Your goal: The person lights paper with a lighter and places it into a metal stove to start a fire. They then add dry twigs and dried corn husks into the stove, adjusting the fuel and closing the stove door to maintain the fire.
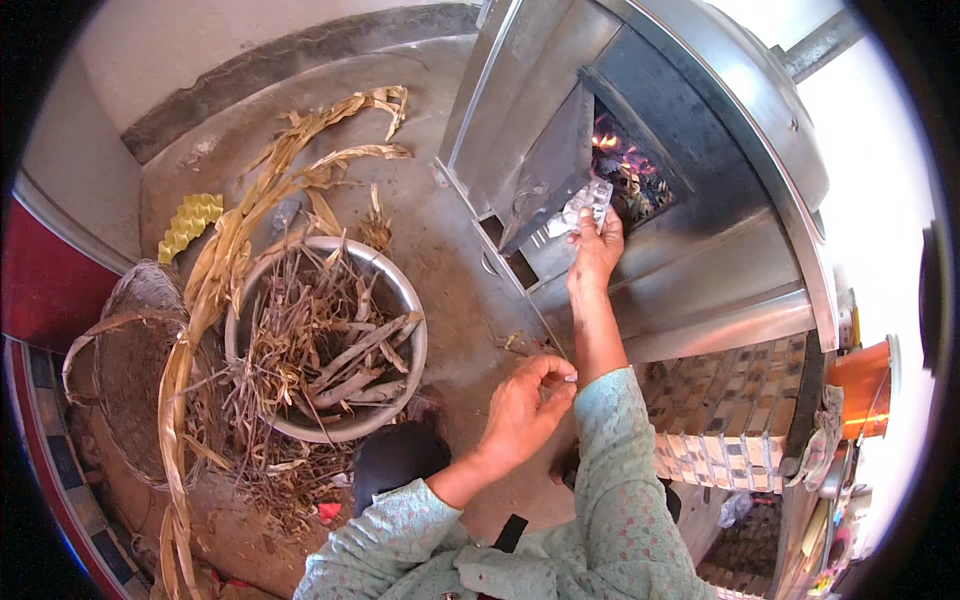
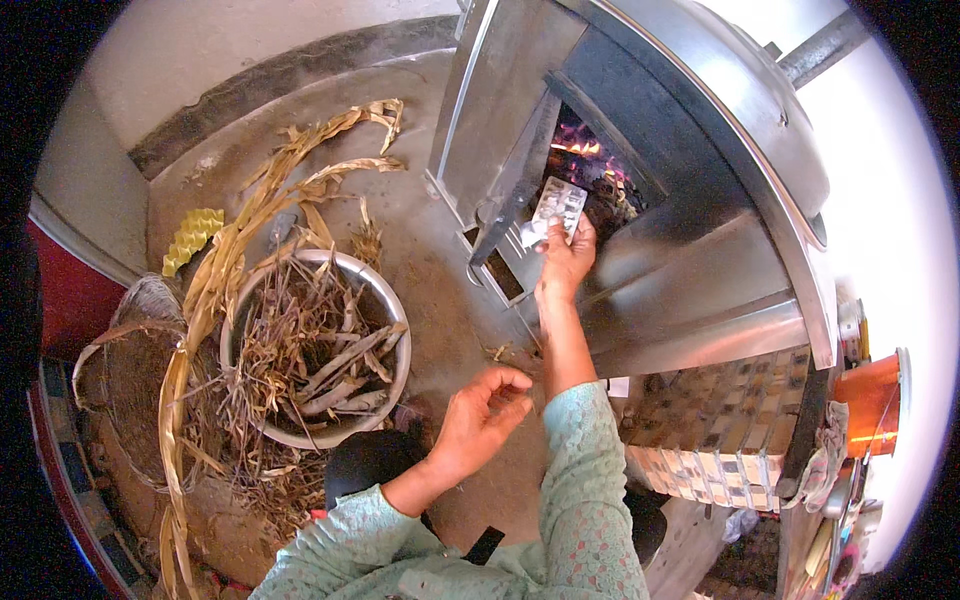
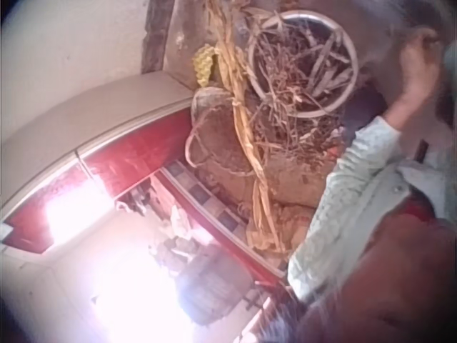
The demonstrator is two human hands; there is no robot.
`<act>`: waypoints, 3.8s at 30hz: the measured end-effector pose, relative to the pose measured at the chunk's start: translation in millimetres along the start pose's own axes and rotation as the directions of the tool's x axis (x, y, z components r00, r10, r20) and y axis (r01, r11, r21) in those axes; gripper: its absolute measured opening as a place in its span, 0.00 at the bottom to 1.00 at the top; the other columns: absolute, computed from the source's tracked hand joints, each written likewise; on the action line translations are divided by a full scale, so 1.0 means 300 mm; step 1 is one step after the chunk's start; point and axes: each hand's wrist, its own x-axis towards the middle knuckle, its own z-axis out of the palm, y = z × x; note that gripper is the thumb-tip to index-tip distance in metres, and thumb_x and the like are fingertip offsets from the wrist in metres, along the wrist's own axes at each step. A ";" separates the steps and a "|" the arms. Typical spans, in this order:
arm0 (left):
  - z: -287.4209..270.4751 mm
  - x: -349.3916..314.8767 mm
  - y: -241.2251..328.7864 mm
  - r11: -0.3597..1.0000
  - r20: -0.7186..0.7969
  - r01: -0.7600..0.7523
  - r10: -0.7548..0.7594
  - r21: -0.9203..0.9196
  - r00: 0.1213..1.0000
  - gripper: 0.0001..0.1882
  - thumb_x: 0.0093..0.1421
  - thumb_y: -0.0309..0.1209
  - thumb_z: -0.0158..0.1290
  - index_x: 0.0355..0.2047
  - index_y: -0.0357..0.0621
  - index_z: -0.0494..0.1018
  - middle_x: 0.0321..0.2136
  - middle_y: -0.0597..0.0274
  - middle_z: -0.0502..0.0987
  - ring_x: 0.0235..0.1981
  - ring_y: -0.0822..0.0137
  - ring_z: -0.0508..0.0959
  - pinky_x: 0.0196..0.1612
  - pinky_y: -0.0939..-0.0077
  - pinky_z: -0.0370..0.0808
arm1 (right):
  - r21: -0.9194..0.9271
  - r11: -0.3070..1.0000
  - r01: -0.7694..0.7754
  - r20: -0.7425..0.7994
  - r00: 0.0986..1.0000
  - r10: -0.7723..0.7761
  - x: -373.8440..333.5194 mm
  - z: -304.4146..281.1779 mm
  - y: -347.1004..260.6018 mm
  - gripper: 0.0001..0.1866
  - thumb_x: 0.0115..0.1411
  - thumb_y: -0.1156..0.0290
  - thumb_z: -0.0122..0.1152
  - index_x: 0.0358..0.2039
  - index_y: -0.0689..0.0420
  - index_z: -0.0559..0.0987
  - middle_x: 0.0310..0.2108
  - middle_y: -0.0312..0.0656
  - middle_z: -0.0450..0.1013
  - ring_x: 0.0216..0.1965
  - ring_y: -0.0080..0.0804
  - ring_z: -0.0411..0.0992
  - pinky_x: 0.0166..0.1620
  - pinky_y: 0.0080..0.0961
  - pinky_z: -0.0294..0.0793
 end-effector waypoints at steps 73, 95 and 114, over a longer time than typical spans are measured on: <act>-1.074 -0.257 -0.484 -0.237 -0.520 0.516 0.051 0.823 0.853 0.49 0.34 0.39 0.70 0.55 0.38 0.57 0.46 0.54 0.68 0.49 0.57 0.67 0.52 0.65 0.62 | 0.175 0.891 -0.419 -0.213 0.868 0.449 -0.673 -1.308 -0.588 0.18 0.63 0.62 0.52 0.50 0.55 0.72 0.37 0.45 0.76 0.33 0.28 0.75 0.36 0.24 0.77; -1.125 -0.327 -0.396 -0.002 -0.475 0.484 0.191 0.875 0.859 0.46 0.40 0.32 0.65 0.57 0.34 0.53 0.42 0.48 0.70 0.39 0.50 0.75 0.43 0.62 0.70 | 0.203 0.885 -0.419 -0.208 0.865 0.457 -0.674 -1.302 -0.589 0.18 0.63 0.61 0.52 0.51 0.55 0.71 0.37 0.44 0.75 0.34 0.28 0.74 0.37 0.25 0.76; -0.974 -0.282 0.038 0.258 -0.317 0.237 0.338 0.937 0.886 0.44 0.37 0.29 0.62 0.54 0.27 0.55 0.39 0.39 0.72 0.34 0.42 0.75 0.39 0.54 0.71 | -0.396 0.884 -0.248 0.271 0.888 0.371 -0.334 -0.467 -0.528 0.28 0.63 0.67 0.51 0.62 0.58 0.57 0.58 0.47 0.61 0.58 0.37 0.60 0.53 0.34 0.67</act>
